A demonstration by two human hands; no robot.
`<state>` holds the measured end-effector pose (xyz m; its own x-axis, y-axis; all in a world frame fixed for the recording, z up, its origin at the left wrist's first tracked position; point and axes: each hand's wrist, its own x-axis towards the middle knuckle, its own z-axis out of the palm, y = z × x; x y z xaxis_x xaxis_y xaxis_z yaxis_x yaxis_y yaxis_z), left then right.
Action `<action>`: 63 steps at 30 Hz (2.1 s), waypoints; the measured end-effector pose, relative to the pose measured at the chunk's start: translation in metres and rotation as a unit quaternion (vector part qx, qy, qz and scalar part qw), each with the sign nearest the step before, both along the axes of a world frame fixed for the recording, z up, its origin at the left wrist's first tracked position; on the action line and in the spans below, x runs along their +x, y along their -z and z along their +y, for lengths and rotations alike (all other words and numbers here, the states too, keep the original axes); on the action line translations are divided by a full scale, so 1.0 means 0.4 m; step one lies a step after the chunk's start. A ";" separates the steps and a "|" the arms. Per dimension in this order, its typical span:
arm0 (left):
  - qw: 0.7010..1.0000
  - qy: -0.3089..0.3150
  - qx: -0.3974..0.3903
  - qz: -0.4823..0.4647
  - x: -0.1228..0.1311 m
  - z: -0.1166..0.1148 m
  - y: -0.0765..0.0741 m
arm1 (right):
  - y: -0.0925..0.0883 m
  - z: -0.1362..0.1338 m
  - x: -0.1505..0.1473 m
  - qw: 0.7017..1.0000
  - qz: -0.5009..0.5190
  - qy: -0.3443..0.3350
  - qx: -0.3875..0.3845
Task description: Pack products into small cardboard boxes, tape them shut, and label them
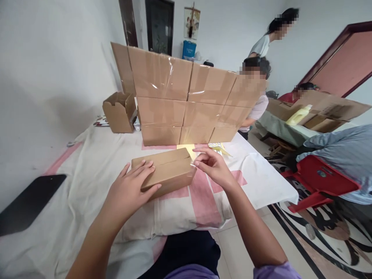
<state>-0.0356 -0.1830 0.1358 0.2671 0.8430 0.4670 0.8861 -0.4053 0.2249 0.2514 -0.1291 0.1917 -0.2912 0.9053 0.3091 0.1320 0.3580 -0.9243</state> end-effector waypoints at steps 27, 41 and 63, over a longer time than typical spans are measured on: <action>0.994 -0.035 0.042 -0.090 0.023 -0.004 0.034 | -0.023 0.136 -0.158 0.923 -0.167 -0.347 -0.028; 0.995 -0.035 0.045 -0.084 0.024 -0.002 0.035 | 0.014 0.076 -0.166 0.984 -0.082 -0.160 0.009; 0.995 -0.034 0.033 -0.084 0.023 -0.003 0.037 | 0.001 0.033 -0.176 0.961 -0.173 -0.214 0.038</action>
<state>-0.0264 -0.1844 0.1212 0.1230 0.8223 0.5556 0.8641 -0.3641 0.3475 0.1811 -0.1158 0.1914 -0.7292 0.6581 0.1876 0.2514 0.5125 -0.8211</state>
